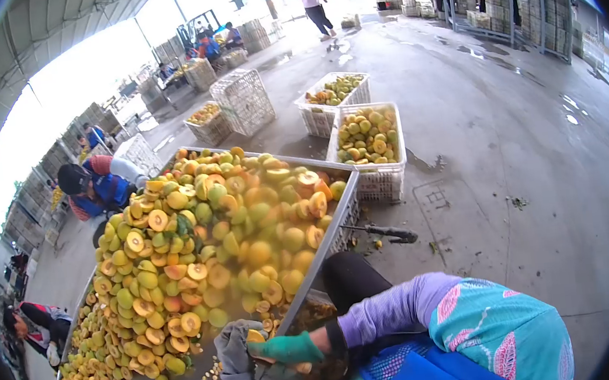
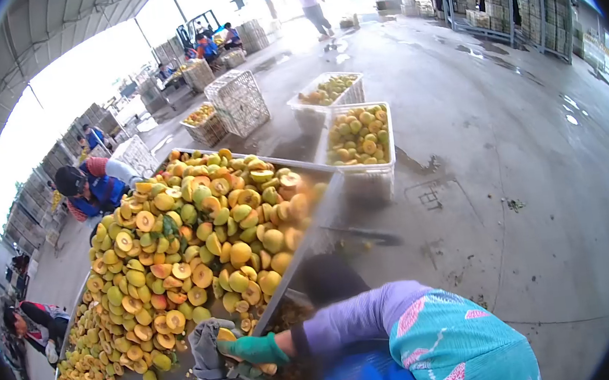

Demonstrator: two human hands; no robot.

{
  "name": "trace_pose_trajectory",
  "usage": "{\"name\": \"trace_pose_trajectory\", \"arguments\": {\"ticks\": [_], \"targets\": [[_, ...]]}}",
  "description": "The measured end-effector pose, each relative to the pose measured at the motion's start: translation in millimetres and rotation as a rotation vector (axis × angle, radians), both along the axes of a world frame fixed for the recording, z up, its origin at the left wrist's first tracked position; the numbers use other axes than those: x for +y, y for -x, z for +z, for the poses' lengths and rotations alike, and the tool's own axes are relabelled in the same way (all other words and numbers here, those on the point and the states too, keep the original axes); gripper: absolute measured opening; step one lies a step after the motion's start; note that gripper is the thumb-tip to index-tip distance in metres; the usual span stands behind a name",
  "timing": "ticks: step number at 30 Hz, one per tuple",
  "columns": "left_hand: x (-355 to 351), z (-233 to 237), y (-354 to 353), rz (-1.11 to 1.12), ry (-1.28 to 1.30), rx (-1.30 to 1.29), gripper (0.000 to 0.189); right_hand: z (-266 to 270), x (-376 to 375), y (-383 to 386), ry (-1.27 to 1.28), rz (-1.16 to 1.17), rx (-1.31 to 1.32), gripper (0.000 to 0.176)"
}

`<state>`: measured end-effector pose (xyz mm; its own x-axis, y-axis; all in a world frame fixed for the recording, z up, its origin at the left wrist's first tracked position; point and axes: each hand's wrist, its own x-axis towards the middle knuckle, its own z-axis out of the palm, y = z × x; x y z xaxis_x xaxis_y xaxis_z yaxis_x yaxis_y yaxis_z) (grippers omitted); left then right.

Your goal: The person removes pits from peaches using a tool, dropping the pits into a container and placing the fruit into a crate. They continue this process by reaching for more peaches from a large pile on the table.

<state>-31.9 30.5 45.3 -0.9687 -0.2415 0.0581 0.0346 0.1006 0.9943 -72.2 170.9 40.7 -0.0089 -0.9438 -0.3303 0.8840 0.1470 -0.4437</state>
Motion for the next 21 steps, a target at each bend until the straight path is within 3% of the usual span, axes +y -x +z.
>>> {"name": "trace_pose_trajectory", "arguments": {"ticks": [3,5,6,7,9,11,13,15,17,18,19,21], "targets": [[-6.7,11.2,-1.5,-0.105,0.275,0.172,0.035,-35.3,-10.7,5.9,0.314,0.146,-0.155,0.035],[-13.2,-43.0,-7.1,0.304,-0.428,0.217,0.034,-19.8,-12.1,-0.8,0.394,0.177,-0.353,0.033],[-8.5,-48.2,-18.1,0.411,-0.618,0.225,0.034,-36.3,-23.7,-4.7,0.374,0.122,-0.447,0.032],[-3.0,-46.1,-30.6,0.452,-0.716,0.193,0.034,-54.0,-38.3,-14.9,0.34,0.094,-0.563,0.03],[1.4,-48.5,-64.6,0.603,-0.834,0.146,0.034,-4.6,-20.2,-16.3,0.121,0.006,-0.49,0.039],[-7.6,-40.6,-105.9,0.77,-0.807,0.07,0.034,-16.2,-0.2,-2.7,0.218,0.339,-0.31,0.033],[-20.9,-28.2,-144.5,0.886,-0.508,-0.104,0.034,-3.1,18.6,9.3,0.143,0.285,0.004,0.032],[-34.6,-30.4,-165.2,0.857,0.36,-0.38,0.028,-61.4,18.8,16.2,-0.033,0.148,-0.269,0.035],[-49.2,-27.6,-155.9,0.641,1.191,-0.632,0.023,-65.7,12.3,18.7,-0.272,0.059,-0.091,0.035],[-46.2,-12.3,-125.0,0.627,1.009,-0.551,0.022,-67.2,12.6,17.0,-0.195,0.126,-0.238,0.036],[-37.7,-0.1,-85.1,0.605,0.824,-0.473,0.022,-62.0,12.1,16.2,-0.223,0.077,-0.172,0.037],[-48.3,-31.2,-22.5,0.586,1.084,-0.196,0.034,-45.2,8.0,19.4,-0.273,-0.037,-0.037,0.039]]}}
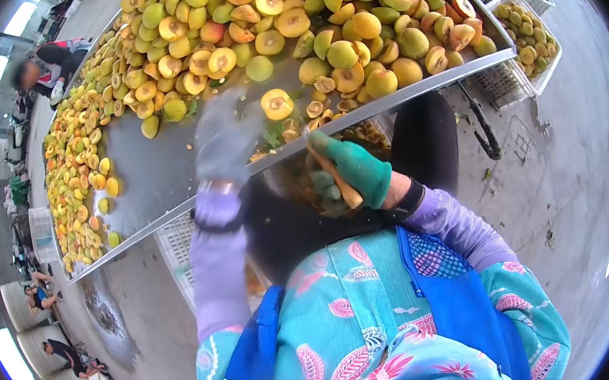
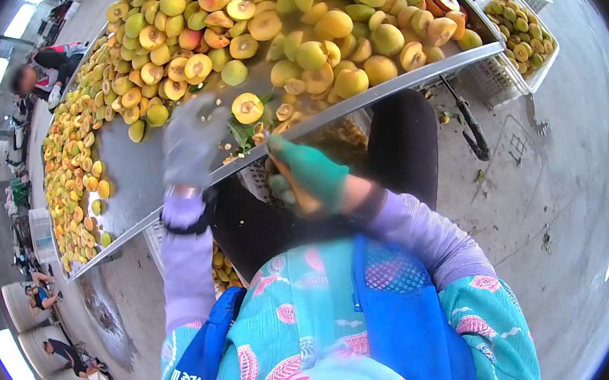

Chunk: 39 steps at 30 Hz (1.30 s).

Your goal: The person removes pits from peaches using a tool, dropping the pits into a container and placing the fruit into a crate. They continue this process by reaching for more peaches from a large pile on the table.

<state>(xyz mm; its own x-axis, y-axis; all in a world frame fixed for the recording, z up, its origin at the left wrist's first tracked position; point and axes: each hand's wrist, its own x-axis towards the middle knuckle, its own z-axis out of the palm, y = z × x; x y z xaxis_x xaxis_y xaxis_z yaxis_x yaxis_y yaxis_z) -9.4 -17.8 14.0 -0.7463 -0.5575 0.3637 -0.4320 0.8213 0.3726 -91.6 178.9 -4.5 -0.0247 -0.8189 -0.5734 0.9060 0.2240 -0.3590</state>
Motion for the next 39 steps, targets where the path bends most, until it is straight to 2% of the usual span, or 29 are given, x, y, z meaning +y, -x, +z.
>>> {"name": "trace_pose_trajectory", "arguments": {"ticks": [2,5,8,9,10,12,14,16,19,22,25,28,30,32,34,37,39], "targets": [[-23.4,-45.6,43.4,-0.34,0.075,-0.397,0.042,-4.1,1.3,6.2,-0.034,-0.071,0.072,0.035],[-28.8,-31.8,61.2,-0.38,0.111,-0.717,0.045,0.8,4.5,11.6,-0.08,-0.196,0.215,0.037],[-16.8,-14.1,22.9,-0.085,-0.486,-0.334,0.045,-13.8,-6.3,4.1,0.03,-0.195,0.6,0.039],[-11.3,-19.5,10.8,-0.109,-0.613,-0.131,0.041,-20.2,-14.8,0.8,0.088,-0.163,0.845,0.04],[-4.5,-25.6,-2.1,-0.184,-0.512,-0.022,0.038,-26.6,-23.2,-2.8,0.127,-0.153,1.093,0.041],[11.9,-37.5,-18.5,-0.347,-0.295,0.198,0.035,-13.9,-30.4,-6.1,0.144,-0.001,1.177,0.041],[28.9,-50.8,-20.3,-0.131,-0.799,0.422,0.038,-19.1,-35.2,-11.3,0.116,0.036,1.328,0.038],[33.8,-54.8,-19.7,-0.072,-0.862,0.481,0.041,-22.9,-32.6,-13.9,0.118,0.006,1.382,0.037],[53.1,-37.4,-6.4,-0.051,-0.966,0.591,0.041,-20.1,-26.6,-12.3,0.082,-0.003,1.415,0.036],[54.0,-29.6,-3.0,-0.135,-1.117,0.581,0.039,-19.3,-20.2,-14.3,0.089,-0.061,1.524,0.036],[58.3,-21.6,-5.7,-0.118,-1.202,0.584,0.035,-22.0,-20.0,-23.9,-0.022,-0.053,1.454,0.036],[59.7,-26.7,-8.4,-0.042,-0.854,0.582,0.029,-18.3,-20.8,-17.7,-0.001,0.017,1.421,0.04],[61.6,-19.3,-11.0,-0.103,-1.03,0.578,0.026,-20.2,-18.9,-20.5,0.052,-0.049,1.425,0.042],[57.5,-21.6,-12.8,-0.133,-0.767,0.488,0.024,-23.2,-18.1,-22.5,0.099,-0.093,1.375,0.044],[49.6,-33.8,-10.0,-0.126,-0.071,0.302,0.023,-24.9,-19.0,-23.8,0.135,-0.114,1.271,0.047],[64.9,-34.8,3.0,-0.028,-1.033,0.714,0.025,-18.8,-23.1,-37.1,0.06,-0.169,1.05,0.051],[76.4,-28.7,9.2,-0.024,-1.008,0.814,0.02,-20.5,-21.2,-27.5,0.098,-0.051,0.964,0.053]]}}
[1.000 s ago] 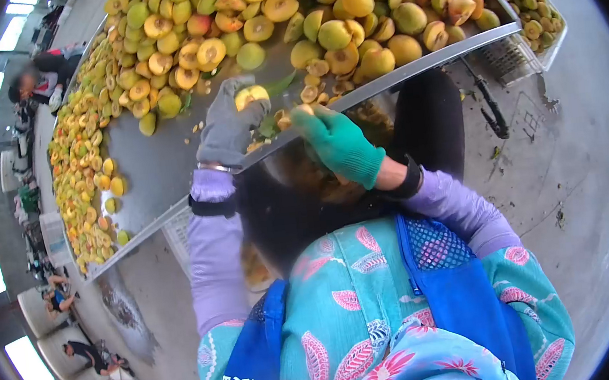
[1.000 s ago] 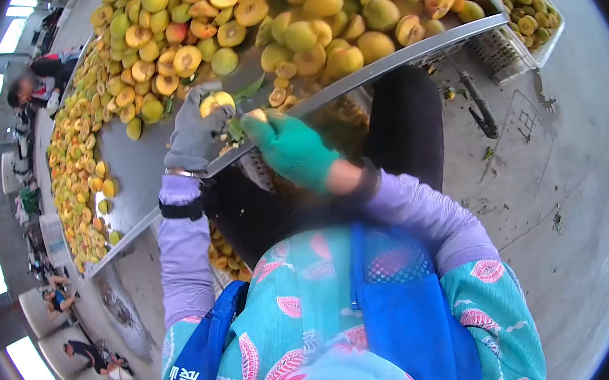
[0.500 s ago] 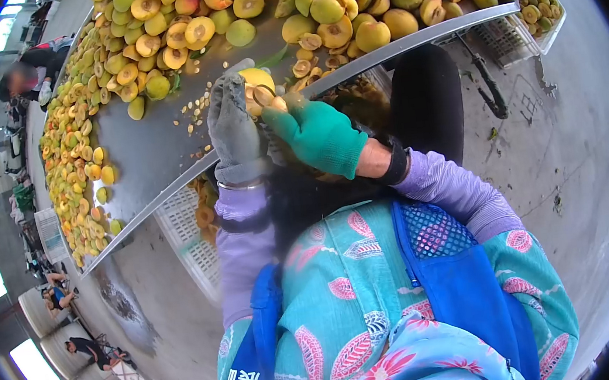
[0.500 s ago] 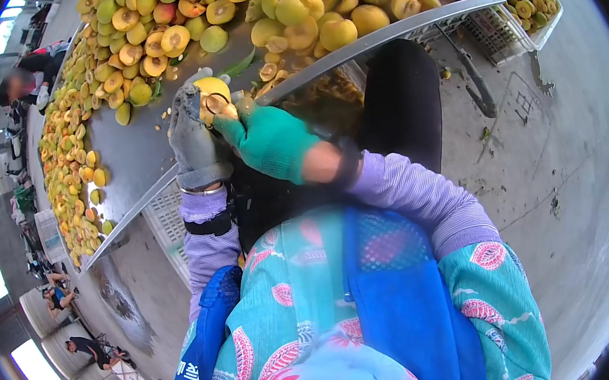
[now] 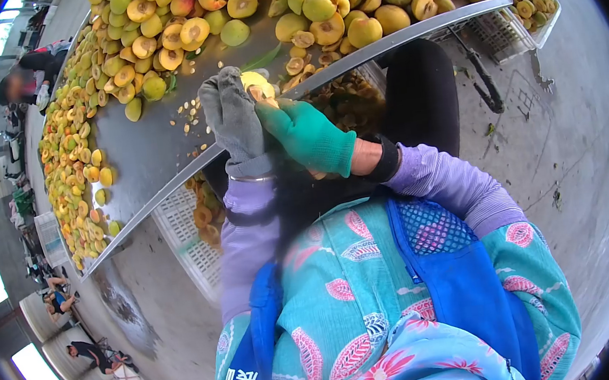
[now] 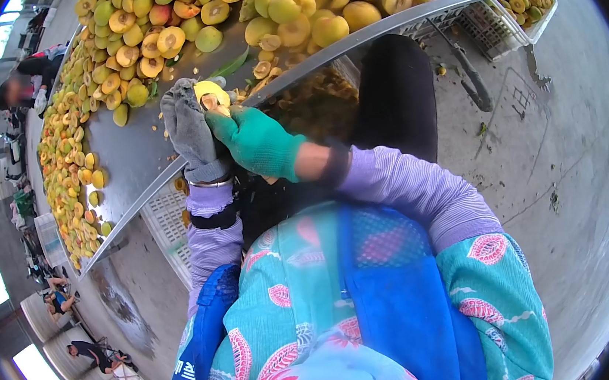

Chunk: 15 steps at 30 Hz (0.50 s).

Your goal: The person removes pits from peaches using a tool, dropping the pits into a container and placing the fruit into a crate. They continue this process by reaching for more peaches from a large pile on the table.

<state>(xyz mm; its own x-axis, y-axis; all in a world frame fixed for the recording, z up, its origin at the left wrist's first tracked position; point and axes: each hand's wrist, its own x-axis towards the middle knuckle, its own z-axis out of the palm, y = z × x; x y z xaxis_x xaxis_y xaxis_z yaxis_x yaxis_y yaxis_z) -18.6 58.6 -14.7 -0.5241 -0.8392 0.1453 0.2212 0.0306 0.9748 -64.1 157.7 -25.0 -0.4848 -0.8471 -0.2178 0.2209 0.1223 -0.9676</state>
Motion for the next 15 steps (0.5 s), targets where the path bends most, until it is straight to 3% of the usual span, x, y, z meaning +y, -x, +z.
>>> {"name": "trace_pose_trajectory", "arguments": {"ticks": [4,7,8,10,12,14,15], "targets": [[-19.7,-3.0,-6.7,-0.133,-0.092,-0.082,0.021,-0.5,0.3,1.9,0.141,-0.051,0.127,0.056],[-27.5,5.6,-8.2,-0.135,-0.147,-0.278,0.025,8.4,-3.3,-10.0,0.092,0.02,-0.38,0.056],[-18.5,3.9,-4.7,-0.068,-0.008,-0.196,0.029,15.3,-1.1,-10.6,0.062,0.05,-0.51,0.055],[-13.8,0.6,3.4,0.024,-0.061,-0.146,0.029,-38.7,-19.4,-18.8,0.246,-0.192,0.326,0.054],[-13.4,1.9,4.6,0.035,-0.044,-0.194,0.031,-43.7,-19.3,-18.3,0.232,-0.193,0.439,0.053],[-17.6,8.9,2.0,-0.021,0.047,-0.336,0.032,-2.9,-5.1,-5.6,0.048,0.049,-0.176,0.052],[-18.1,8.1,2.1,-0.016,0.115,-0.354,0.031,-5.0,-5.1,-5.1,0.037,0.064,-0.183,0.051]]}}
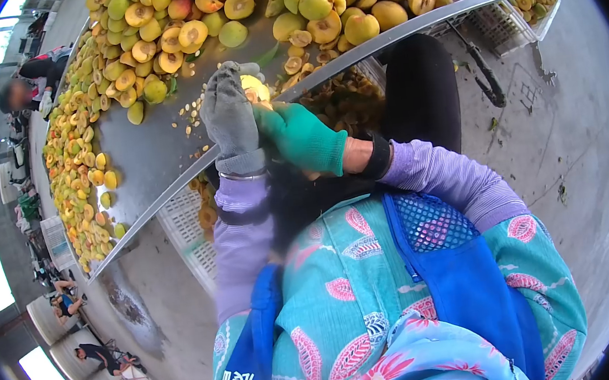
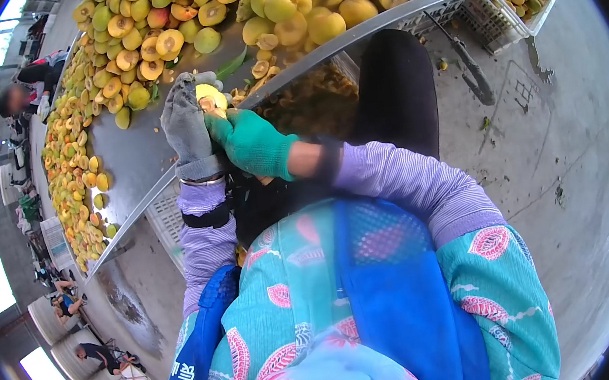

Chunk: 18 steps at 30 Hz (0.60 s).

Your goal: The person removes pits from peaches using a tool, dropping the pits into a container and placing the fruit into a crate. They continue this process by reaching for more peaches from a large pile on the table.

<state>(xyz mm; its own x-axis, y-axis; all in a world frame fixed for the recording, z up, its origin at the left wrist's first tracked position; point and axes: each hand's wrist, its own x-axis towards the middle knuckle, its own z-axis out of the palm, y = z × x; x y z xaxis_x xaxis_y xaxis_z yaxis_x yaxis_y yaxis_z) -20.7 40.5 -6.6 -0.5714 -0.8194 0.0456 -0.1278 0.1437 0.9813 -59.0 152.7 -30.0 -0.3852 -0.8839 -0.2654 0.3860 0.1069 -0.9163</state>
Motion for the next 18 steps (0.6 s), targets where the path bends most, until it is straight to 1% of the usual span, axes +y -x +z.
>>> {"name": "trace_pose_trajectory", "arguments": {"ticks": [2,4,5,8,9,10,12,13,14,15,16,17,18], "targets": [[-1.8,-2.9,1.5,-0.01,0.137,-0.034,0.029,-6.6,-2.7,4.6,-0.02,0.033,-0.012,0.05],[-19.6,2.2,-3.6,-0.368,0.571,-0.115,0.027,-9.8,-1.9,19.2,0.01,0.091,0.146,0.049],[-25.0,5.6,-6.8,-0.546,0.785,-0.156,0.025,-8.9,3.3,29.9,0.09,0.167,0.211,0.048],[-23.0,22.9,-4.7,-0.631,0.727,-0.283,0.024,14.6,10.6,21.4,-0.049,0.141,0.04,0.046],[-16.9,16.6,0.0,-0.491,0.515,-0.251,0.03,-9.8,-3.9,3.4,-0.084,0.011,-0.074,0.045],[-8.7,13.1,3.8,-0.384,0.369,-0.194,0.032,-17.0,-7.6,-5.7,0.152,-0.154,0.055,0.043],[0.9,8.5,6.1,-0.171,0.081,-0.091,0.037,21.5,1.1,2.1,0.049,-0.089,-0.505,0.039],[-6.7,-2.3,5.1,-0.279,0.118,0.014,0.043,14.0,2.0,7.6,0.041,-0.022,-0.435,0.039],[-7.0,1.9,0.5,-0.356,0.072,-0.012,0.044,9.1,7.1,17.1,0.025,0.049,-0.367,0.039],[-7.2,12.7,-2.2,-0.43,0.032,-0.033,0.045,8.7,16.5,31.2,0.075,0.176,-0.206,0.042],[-8.6,20.4,-2.6,-0.504,0.001,-0.048,0.045,20.9,18.9,30.8,0.01,0.179,-0.228,0.042],[-10.3,14.9,0.5,-0.538,0.096,0.025,0.046,33.5,21.0,28.4,-0.049,0.18,-0.245,0.043],[-8.1,14.0,1.2,-0.418,-0.03,0.025,0.046,39.2,22.0,25.7,-0.112,0.178,-0.269,0.043]]}}
